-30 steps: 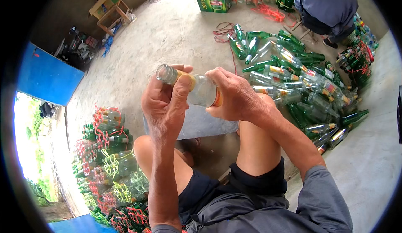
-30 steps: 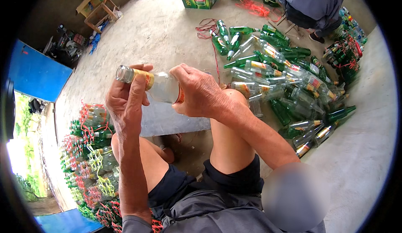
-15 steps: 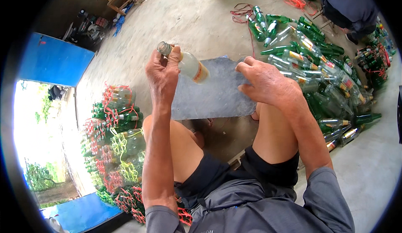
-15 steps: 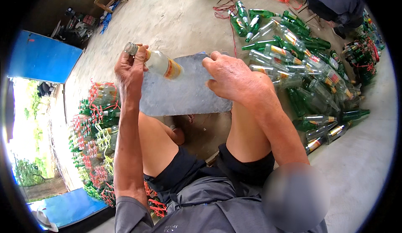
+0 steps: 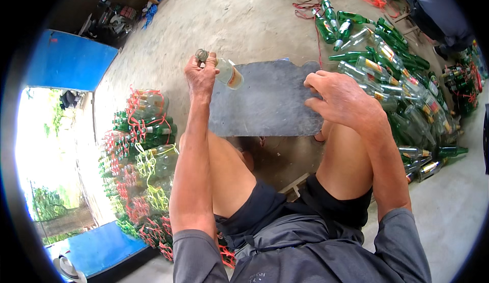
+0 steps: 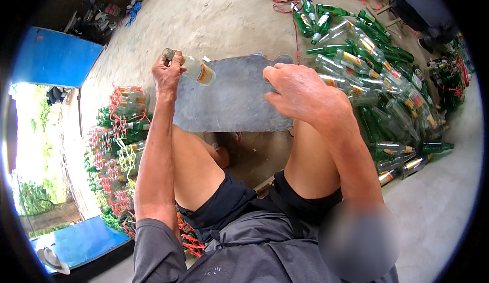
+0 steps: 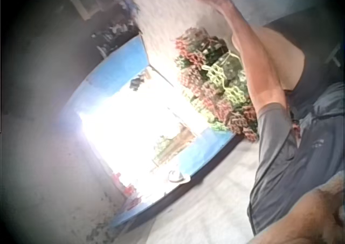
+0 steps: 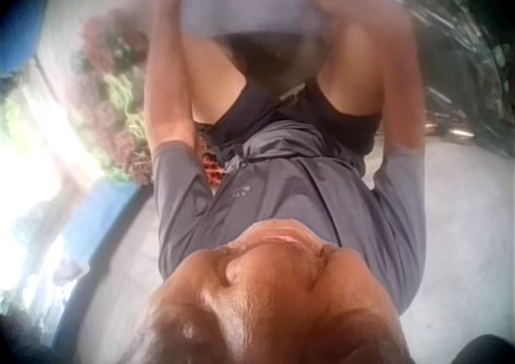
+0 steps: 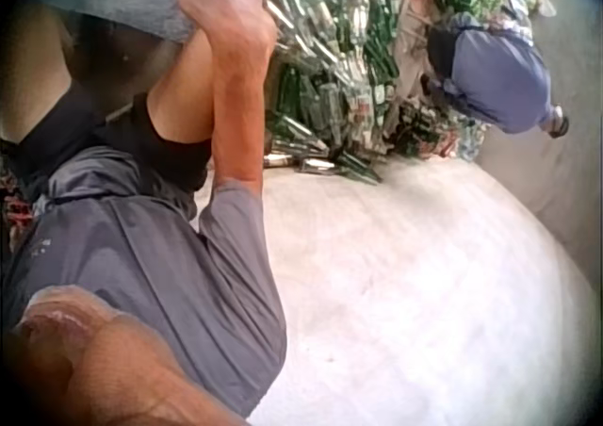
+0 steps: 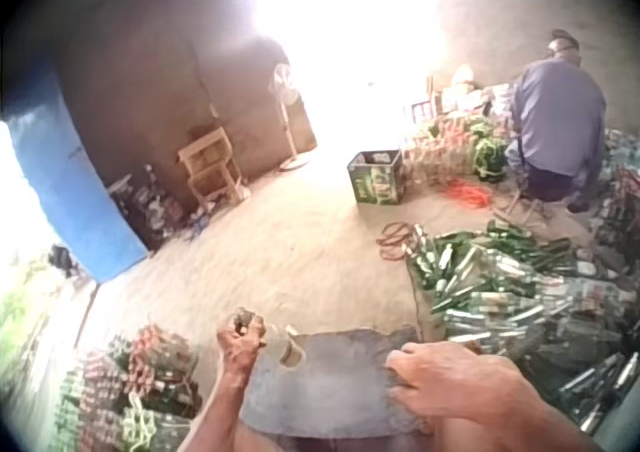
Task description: The person sits on the floor and sorts green glass bottles by picking them up from a pile and placing them onto a small wooden board. They handle the bottles one by one, arranging them in rows on the board.
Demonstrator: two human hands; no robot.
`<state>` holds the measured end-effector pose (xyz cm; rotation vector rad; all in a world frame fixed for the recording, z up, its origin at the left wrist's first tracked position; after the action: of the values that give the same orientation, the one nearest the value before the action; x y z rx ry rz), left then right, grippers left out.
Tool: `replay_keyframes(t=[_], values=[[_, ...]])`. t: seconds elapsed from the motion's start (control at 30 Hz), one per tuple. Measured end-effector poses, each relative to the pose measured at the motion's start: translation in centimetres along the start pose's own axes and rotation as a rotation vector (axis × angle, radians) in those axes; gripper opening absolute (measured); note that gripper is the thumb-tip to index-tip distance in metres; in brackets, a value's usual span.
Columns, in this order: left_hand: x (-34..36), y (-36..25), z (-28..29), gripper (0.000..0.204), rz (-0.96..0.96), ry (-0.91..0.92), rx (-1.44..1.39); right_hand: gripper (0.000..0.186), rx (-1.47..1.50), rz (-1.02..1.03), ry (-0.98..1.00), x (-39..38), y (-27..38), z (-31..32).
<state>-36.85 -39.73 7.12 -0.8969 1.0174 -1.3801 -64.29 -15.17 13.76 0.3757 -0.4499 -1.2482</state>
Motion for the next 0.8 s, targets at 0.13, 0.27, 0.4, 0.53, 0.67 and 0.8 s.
replay_keyframes(t=[0.13, 0.27, 0.4, 0.53, 0.67, 0.8], values=[[0.7, 1.3, -0.1, 0.026, 0.012, 0.006, -0.017, 0.031, 0.022, -0.011, -0.005, 0.1, 0.2, 0.3], [1.1, 1.6, -0.1, 0.022, 0.013, -0.028, 0.020, 0.031, 0.067, -0.017, 0.006, 0.2, 0.1, 0.1], [1.4, 2.0, 0.0, 0.023, 0.030, -0.042, 0.030, 0.029, 0.093, -0.003, -0.015, 0.1, 0.2, 0.0], [1.8, 2.4, 0.2, 0.021, 0.069, -0.038, 0.007, 0.028, 0.080, 0.003, -0.013, 0.2, 0.4, 0.1], [1.9, 2.4, 0.1, 0.021, 0.093, -0.058, 0.002, 0.027, 0.072, 0.009, -0.013, 0.1, 0.2, 0.1], [2.4, 2.8, 0.1, 0.021, 0.070, -0.037, -0.018, 0.029, 0.083, -0.004, -0.001, 0.1, 0.0, 0.2]])
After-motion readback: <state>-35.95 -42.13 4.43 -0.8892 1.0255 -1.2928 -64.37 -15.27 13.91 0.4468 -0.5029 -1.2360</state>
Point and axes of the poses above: each hand's wrist, its own x-axis towards the middle knuckle, its own z-axis out of the back of the hand, y = z × x, the point moved 1 cm from there along x, towards the middle knuckle, and after that the axes turned 13 degrees about z, right-handed, at the moved point
